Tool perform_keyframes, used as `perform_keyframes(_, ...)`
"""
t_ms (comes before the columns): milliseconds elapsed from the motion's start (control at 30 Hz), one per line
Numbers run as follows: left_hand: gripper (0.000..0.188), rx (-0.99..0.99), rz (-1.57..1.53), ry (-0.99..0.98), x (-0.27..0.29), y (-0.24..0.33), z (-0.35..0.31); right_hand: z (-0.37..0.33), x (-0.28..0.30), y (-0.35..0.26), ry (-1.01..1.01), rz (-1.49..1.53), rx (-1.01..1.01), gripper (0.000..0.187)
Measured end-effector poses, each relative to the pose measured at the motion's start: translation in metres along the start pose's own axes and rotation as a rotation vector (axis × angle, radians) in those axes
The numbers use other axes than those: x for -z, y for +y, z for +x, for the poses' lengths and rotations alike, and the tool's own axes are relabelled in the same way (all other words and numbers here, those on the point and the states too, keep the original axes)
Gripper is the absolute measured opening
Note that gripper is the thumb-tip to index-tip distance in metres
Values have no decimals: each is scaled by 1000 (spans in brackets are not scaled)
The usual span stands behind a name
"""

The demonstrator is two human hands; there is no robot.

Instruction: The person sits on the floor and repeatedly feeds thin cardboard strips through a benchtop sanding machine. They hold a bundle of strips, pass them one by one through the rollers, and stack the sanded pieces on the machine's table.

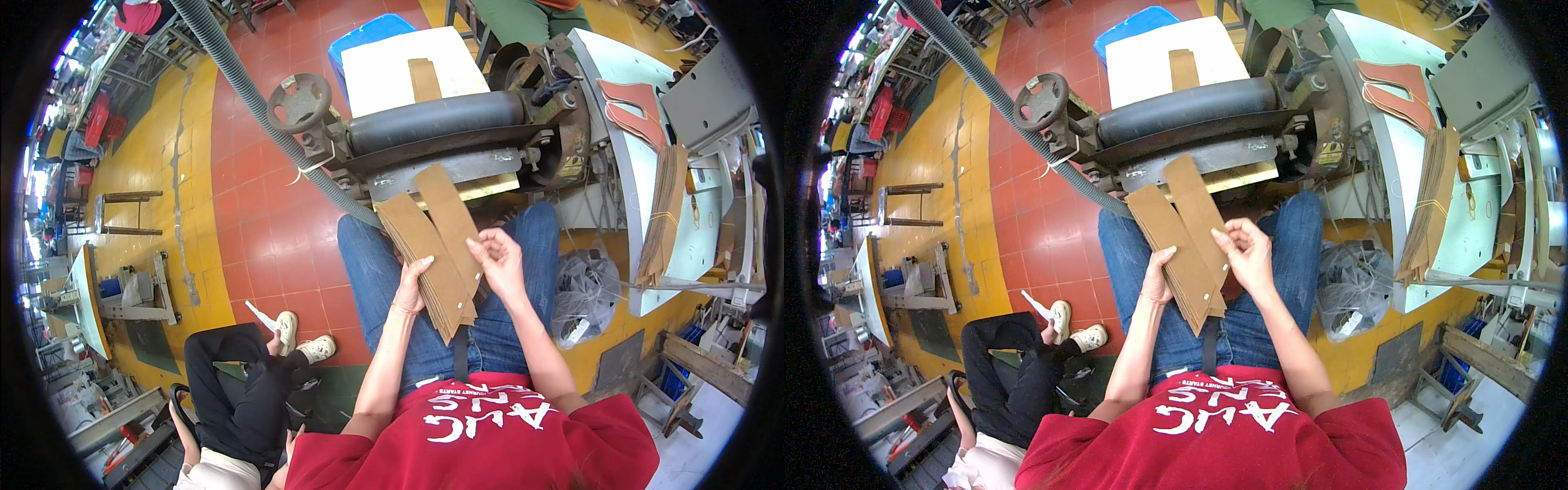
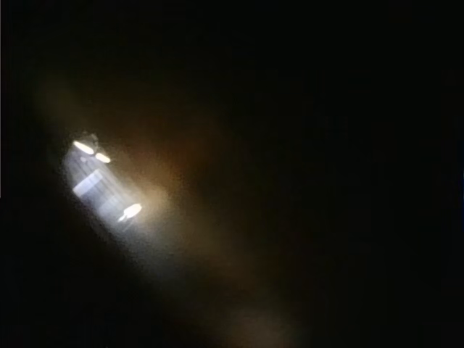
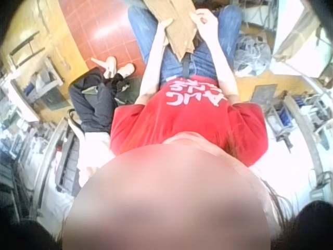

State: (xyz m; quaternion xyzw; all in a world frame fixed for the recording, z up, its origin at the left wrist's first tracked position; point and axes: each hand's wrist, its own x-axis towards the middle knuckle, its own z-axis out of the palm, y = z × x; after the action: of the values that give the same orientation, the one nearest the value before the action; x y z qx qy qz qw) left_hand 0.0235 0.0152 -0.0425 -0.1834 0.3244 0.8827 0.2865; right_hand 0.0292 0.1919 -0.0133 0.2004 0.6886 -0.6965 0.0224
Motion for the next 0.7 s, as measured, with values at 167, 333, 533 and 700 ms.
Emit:
perform_keyframes(167, 49, -24, -15, -114, -5, 4, -4, 47, 7, 8, 71, 233, -202, 14)
perform_keyframes(333, 49, -29, -45, -112, -6, 2, -15, 84, -5, -2, 174, 270, -305, 39)
perform_keyframes(533, 51, -28, -19, -128, -9, 1, -16, 66, -22, -18, 316, 185, -217, 57)
perform_keyframes(700, 48, 9, 47, -64, -6, -3, -10, -11, -4, -2, -274, 99, -176, 44)
